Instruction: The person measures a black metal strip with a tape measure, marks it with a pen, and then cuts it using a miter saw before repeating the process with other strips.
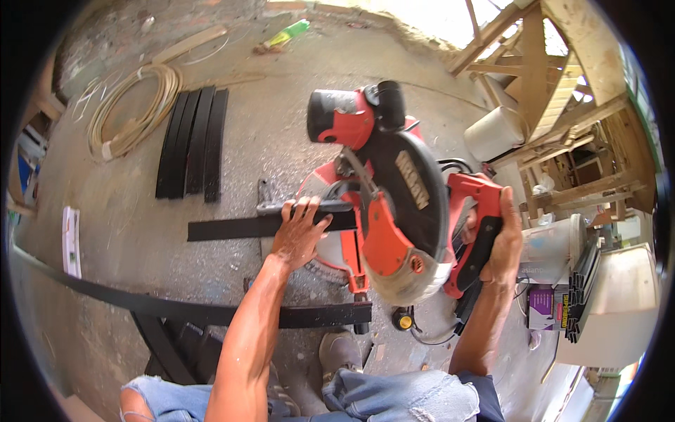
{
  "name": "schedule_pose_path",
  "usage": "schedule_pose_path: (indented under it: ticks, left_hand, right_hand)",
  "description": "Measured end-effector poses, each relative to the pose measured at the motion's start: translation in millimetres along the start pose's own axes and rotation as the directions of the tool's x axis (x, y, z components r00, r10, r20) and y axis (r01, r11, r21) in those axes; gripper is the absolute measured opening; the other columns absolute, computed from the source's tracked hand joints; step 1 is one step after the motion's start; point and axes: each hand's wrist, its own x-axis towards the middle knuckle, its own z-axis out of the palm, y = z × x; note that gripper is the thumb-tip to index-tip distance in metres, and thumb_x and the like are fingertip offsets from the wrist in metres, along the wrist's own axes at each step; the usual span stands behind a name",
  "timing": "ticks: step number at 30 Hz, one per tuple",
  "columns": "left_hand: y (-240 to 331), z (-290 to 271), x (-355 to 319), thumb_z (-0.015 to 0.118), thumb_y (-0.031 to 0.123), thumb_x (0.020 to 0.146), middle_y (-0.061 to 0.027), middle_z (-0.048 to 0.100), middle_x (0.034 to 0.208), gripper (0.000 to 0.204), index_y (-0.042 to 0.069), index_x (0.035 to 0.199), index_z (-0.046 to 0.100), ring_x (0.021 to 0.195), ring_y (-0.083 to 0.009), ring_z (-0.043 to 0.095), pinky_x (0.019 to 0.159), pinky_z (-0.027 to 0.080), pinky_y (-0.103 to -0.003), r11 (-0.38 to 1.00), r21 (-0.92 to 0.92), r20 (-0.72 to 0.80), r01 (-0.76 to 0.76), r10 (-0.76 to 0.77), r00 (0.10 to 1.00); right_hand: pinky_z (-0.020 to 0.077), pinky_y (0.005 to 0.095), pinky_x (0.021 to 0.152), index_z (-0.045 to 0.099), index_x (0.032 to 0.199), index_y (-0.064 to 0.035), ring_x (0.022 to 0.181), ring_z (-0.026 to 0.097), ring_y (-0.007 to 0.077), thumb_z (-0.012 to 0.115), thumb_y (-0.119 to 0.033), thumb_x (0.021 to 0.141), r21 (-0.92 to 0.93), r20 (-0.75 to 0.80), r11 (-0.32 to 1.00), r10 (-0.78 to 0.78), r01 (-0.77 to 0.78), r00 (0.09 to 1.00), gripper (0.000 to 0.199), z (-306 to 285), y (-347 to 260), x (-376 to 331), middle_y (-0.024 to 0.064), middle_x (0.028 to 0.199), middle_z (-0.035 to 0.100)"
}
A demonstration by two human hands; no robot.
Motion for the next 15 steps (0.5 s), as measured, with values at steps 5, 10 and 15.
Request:
schedule_pose_path:
  ticks: [5, 10, 15]
  left_hand:
    - [-1.4, -2.5, -1.3, 0.077, 0.028, 0.082, -0.0157, 0.042, 0.14, 0.045, 0.018, 0.125, 0.068, 0.136, -0.0329, 0.035, 0.109, 0.023, -0.054, 1.0, 0.021, 0.016, 0.002, -0.003, 1.0]
    - [2.4, -2.1, 2.3, 0.076, 0.027, 0.083, -0.0157, 0.042, 0.139, 0.045, 0.018, 0.126, 0.068, 0.135, -0.0341, 0.035, 0.11, 0.022, -0.056, 1.0, 0.019, 0.003, -0.018, 0.018, 1.0]
    - [1.5, -4.0, 1.1, 0.075, 0.026, 0.082, -0.0153, 0.043, 0.138, 0.044, 0.018, 0.125, 0.069, 0.135, -0.0344, 0.036, 0.109, 0.023, -0.055, 1.0, 0.011, 0.004, -0.007, 0.007, 1.0]
  right_hand:
    - [0.0433, 0.0242, 0.047, 0.056, 0.138, 0.0013, 0.05, 0.053, 0.0092, 0.047, -0.052, 0.106, 0.016, 0.035, 1.0, -0.025, 0.024, 0.999, 0.063, 0.7, 4.1, 3.6, 0.0023, 0.067, 0.06]
    - [0.0435, 0.0231, 0.046, 0.057, 0.137, 0.0022, 0.052, 0.054, 0.008, 0.047, -0.054, 0.105, -0.02, 0.053, 0.997, -0.07, 0.072, 0.996, 0.065, -7.4, 4.4, 3.3, 0.0018, 0.069, 0.061]
    - [0.0436, 0.0239, 0.048, 0.056, 0.137, 0.0013, 0.052, 0.054, 0.0092, 0.045, -0.054, 0.106, -0.019, 0.054, 0.998, -0.059, 0.06, 0.997, 0.064, -4.6, 5.0, 2.1, 0.0035, 0.069, 0.062]
